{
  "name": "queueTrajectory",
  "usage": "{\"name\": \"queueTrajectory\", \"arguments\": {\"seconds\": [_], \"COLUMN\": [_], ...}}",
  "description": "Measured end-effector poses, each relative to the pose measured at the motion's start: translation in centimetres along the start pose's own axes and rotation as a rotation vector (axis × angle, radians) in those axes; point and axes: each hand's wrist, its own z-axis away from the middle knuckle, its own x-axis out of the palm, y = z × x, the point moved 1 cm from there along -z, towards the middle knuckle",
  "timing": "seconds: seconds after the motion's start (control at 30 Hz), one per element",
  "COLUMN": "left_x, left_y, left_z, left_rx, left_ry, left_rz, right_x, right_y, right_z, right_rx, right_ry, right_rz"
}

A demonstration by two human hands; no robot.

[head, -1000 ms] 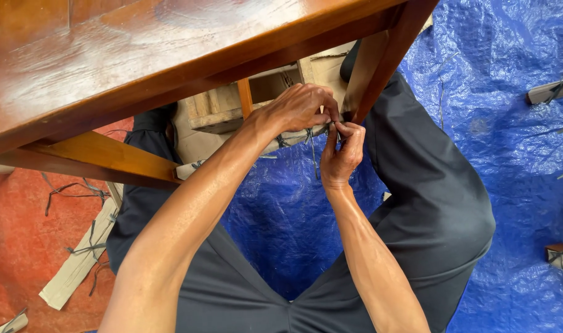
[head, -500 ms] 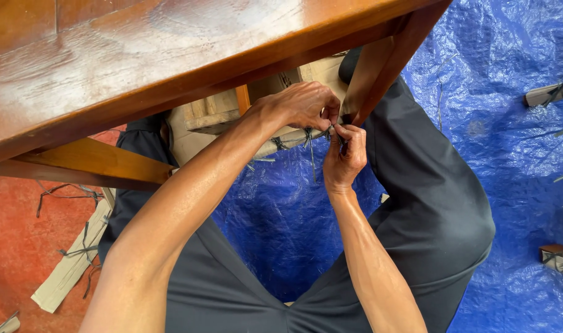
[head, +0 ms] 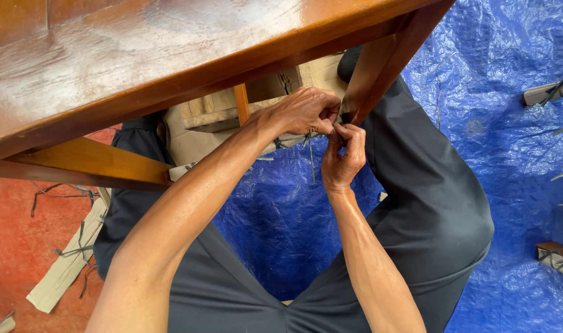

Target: Wrapping corrugated cardboard around furniture legs and securing them with plastic ties.

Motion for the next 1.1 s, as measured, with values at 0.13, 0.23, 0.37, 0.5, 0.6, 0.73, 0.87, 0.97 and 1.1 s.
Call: {"name": "queueTrajectory", "arguments": {"seconds": [0.13,0.23,0.37,0.5,0.6,0.73,0.87,0.97,1.1], "left_x": [0.0,0.2,0.4,0.3,0.3,0.1,0.6,4.8,13.9], "left_y": [0.0,-0.2,-0.3,0.0,0.2,2.4,8.3,10.7,8.9], "left_z": [0.2,0.2,0.5,0.7,1.5,5.1,12.7,19.8,29.1], "left_rx": [0.007,0.007,-0.062,-0.093,-0.092,-0.002,-0.016,-0.146,-0.531], "left_ry": [0.036,0.051,0.052,0.093,0.129,0.286,0.64,0.807,0.699], "left_rz": [-0.009,-0.005,0.002,0.03,0.04,0.06,0.179,0.256,0.368], "right_x": [0.1,0.0,0.0,-0.1,-0.4,-0.7,-0.7,1.0,1.6], "right_y": [-0.1,-0.3,-0.5,-0.7,-0.9,-1.6,-0.3,4.7,8.1], "right_z": [0.3,0.6,0.8,0.9,1.1,2.1,4.8,9.0,14.2], "right_rx": [-0.018,0.002,0.022,0.002,-0.002,0.033,0.306,0.637,0.95], "right_ry": [0.019,0.01,-0.018,-0.029,-0.041,-0.051,-0.072,-0.231,-0.703], "right_rz": [-0.017,-0.019,-0.077,-0.051,-0.033,-0.182,-0.248,-0.277,-0.09]}}
